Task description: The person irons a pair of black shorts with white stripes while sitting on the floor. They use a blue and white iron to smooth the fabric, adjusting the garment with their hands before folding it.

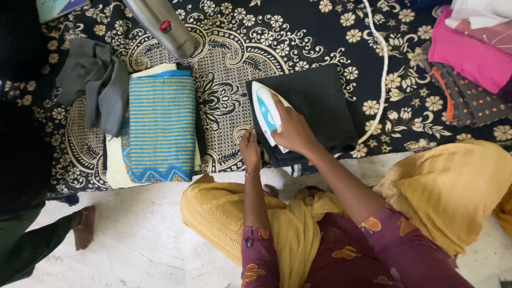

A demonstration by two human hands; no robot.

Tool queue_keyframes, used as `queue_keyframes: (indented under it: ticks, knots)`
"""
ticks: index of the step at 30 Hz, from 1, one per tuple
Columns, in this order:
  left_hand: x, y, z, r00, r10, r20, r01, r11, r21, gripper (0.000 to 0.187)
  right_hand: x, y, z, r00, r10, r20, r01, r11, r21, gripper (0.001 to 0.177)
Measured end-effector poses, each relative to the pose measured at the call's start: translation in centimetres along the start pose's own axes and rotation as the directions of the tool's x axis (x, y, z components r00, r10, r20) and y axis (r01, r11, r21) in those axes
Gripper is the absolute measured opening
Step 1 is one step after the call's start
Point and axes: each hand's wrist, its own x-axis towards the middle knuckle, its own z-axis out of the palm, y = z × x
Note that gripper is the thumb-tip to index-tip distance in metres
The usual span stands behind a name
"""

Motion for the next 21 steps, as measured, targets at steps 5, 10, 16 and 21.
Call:
queue_keyframes:
  ticks: [5,10,16,21]
  knots:
    - [-0.7,1.4,0.5,0.997,-0.078,-0.011,0.077,0.994,-0.083,0.03,-0.5,0.0,0.2,1.0,-0.023,-0.01,0.023,1.0,-0.005,0.103]
    - [-1.0,2.1,0.5,0.996,-0.085,0.012,0.085,0.995,-0.054,0.034,0.6,-0.3,0.4,1.0,0.014,-0.008,-0.015,0.998,-0.056,0.102]
    - [-0.4,0.6,0.2,0.999,0.034,-0.015,-0.034,0.998,0.045,0.033,0.5,-0.6,0.3,0.999,0.05,0.014,-0.048,0.996,-0.072,0.102]
    - [-0.5,0.6,-0.1,0.999,-0.046,0.005,0.046,0.999,-0.011,0.035,2.1,0.3,0.8,0.998,-0.043,-0.041,0.04,0.996,-0.077,0.098]
